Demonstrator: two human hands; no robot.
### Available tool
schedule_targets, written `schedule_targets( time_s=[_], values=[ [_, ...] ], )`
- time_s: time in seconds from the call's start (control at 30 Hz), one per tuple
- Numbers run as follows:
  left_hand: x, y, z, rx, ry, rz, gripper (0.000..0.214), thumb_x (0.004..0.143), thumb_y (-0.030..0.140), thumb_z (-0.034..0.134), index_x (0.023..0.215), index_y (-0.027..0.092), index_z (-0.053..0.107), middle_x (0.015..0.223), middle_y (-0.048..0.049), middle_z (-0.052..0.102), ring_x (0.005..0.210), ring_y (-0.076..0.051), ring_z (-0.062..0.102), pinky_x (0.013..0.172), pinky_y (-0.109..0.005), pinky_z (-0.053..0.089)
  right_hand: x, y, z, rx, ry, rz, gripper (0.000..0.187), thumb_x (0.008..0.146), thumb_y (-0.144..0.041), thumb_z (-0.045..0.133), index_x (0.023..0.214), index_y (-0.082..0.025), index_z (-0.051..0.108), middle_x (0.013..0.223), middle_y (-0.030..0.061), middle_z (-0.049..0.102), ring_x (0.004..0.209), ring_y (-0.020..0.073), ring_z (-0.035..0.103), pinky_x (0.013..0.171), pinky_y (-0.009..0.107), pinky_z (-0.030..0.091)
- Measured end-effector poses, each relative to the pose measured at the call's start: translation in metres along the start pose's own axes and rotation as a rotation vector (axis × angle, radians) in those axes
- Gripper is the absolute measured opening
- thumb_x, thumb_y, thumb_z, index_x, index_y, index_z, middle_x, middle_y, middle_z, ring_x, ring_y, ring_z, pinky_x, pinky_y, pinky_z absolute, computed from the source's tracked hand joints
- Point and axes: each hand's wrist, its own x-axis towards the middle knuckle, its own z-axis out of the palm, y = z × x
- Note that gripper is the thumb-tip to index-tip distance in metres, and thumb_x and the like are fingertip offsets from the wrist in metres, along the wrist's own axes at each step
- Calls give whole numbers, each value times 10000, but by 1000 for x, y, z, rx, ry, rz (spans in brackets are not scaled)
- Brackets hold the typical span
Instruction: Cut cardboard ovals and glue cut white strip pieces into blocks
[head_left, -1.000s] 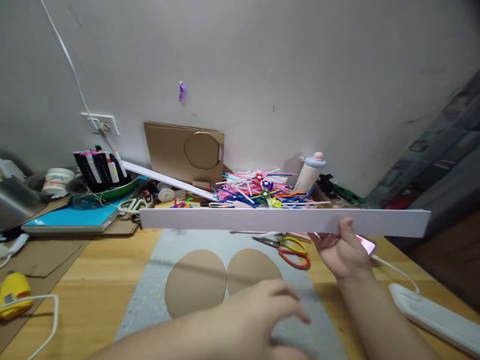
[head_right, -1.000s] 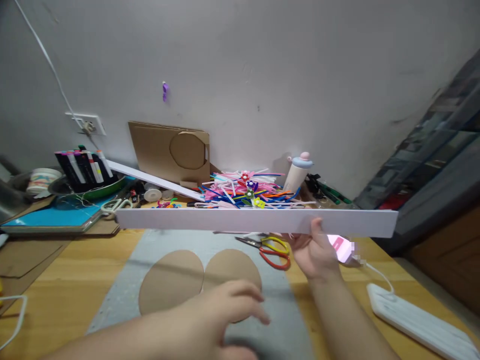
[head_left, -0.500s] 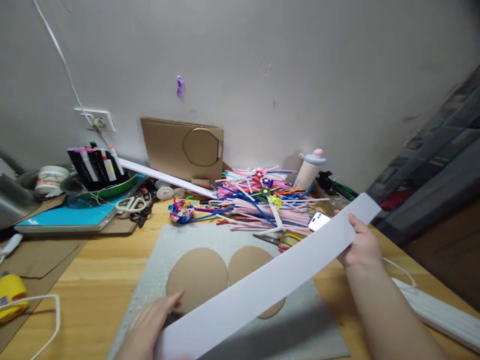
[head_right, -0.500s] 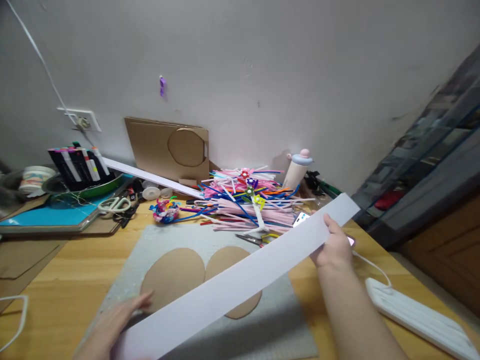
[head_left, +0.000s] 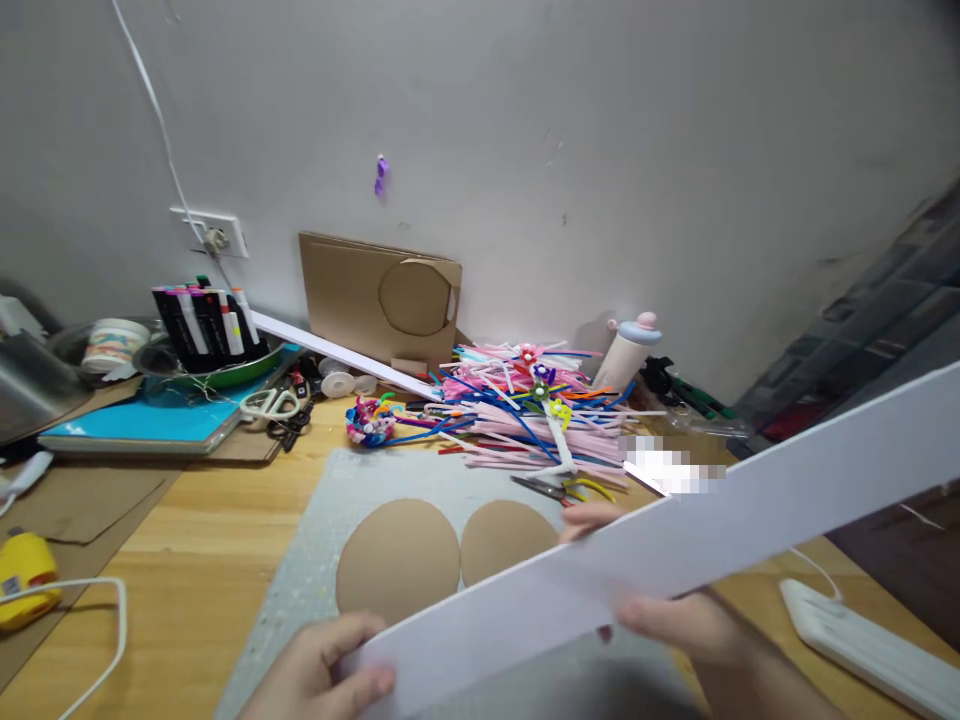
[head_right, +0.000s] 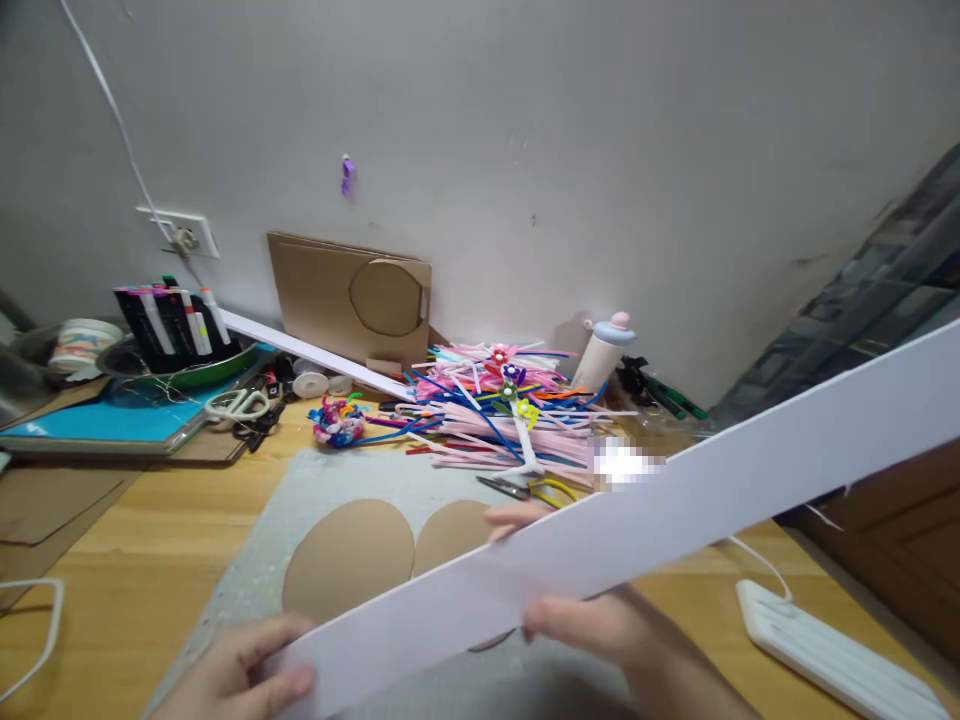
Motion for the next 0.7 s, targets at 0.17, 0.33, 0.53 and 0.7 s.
schedule_targets(
  time_s=[0.17,0.33,0.53,0.7],
  values=[
    [25,-3,-27,80,378,32,406,736,446,581,1047,185,596,1012,-84,665,917,-259,621,787,-357,501,19,45,40,215,168,118,522,716,-356,738,1159,-175,528,717,28,691,500,166,639,456,255,519],
    [44,-9,-49,285,365,32,552,737,426,556,1207,141,515,1213,-159,572,1135,-296,544,931,-420,451,29,67,43,340,350,282,673,704,-264,779,1290,-177,459,741,28,710,548,145,663,490,209,553],
    [57,10,-39,628,158,90,990,472,414,783,1363,200,408,1393,-140,420,1290,-329,368,1069,-420,293,28,75,33,243,415,310,836,718,-248,788,1409,-240,318,847,32,723,592,150,698,527,228,596],
    [60,25,-38,859,210,-72,905,397,491,796,1170,96,542,1163,-197,539,1100,-381,499,914,-454,395,29,78,29,243,417,352,841,739,-239,775,1428,-240,293,841,36,726,619,146,707,551,222,603]
  ],
)
